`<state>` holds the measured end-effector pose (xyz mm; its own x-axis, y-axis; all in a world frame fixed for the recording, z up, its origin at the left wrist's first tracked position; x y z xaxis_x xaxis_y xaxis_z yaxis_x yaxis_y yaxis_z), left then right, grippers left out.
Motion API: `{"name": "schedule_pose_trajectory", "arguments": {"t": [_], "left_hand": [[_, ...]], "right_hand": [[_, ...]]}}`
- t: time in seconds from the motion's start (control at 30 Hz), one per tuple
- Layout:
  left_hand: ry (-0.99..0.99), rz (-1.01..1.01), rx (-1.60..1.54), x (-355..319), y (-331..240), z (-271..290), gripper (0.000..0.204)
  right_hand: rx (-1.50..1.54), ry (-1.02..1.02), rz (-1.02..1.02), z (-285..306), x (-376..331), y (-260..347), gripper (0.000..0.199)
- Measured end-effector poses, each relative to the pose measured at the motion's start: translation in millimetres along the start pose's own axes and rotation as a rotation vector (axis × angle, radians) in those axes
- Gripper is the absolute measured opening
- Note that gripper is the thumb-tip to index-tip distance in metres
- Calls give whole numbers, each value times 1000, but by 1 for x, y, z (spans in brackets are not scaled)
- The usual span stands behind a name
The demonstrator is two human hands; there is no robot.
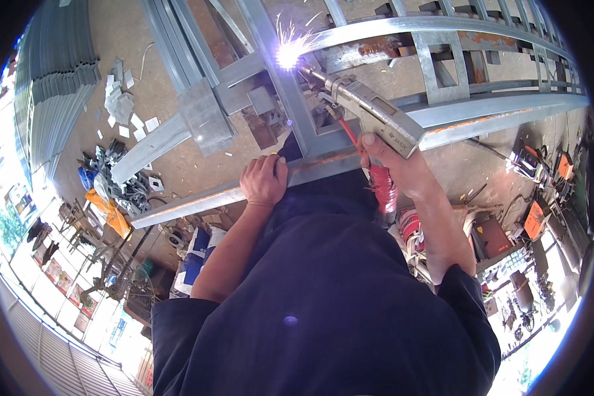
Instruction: The person welds a metal frame structure using a handheld welding torch. They move along the frame, applying welds at multiple joints while holding the frame steady with the other hand. The work takes place in a workshop with tools and metal pieces visible in the background.
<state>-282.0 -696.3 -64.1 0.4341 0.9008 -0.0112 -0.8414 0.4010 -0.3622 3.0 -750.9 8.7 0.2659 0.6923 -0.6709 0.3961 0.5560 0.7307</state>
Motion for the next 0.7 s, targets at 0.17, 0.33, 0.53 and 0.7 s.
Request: {"name": "schedule_pose_trajectory", "arguments": {"t": [0.17, 0.33, 0.53, 0.7], "left_hand": [[-31, -15, -7, -1, 1, -1, 18], [-33, 2, -12, -2, 2, -1, 17], [-38, -5, -20, 0, 1, 1, 18], [-7, -10, -21, -2, 5, -3, 19]], "right_hand": [[-14, 5, -16, 1, -3, -1, 44], [-19, -25, -29, 9, -11, -6, 37], [16, -23, 166, 10, -45, 11, 45], [19, -133, 194, 1, -82, -6, 49]]}}
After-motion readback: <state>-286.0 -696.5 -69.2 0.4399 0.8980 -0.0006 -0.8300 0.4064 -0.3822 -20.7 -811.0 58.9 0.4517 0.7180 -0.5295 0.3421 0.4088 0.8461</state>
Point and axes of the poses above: each hand's wrist, its own x-axis towards the middle knuckle, its own z-axis out of the back of the hand, y = z × x, the point moved 6 cm from there along x, towards the middle knuckle, and after that the axes turned 9 degrees about -y, right-handed, at the moved point
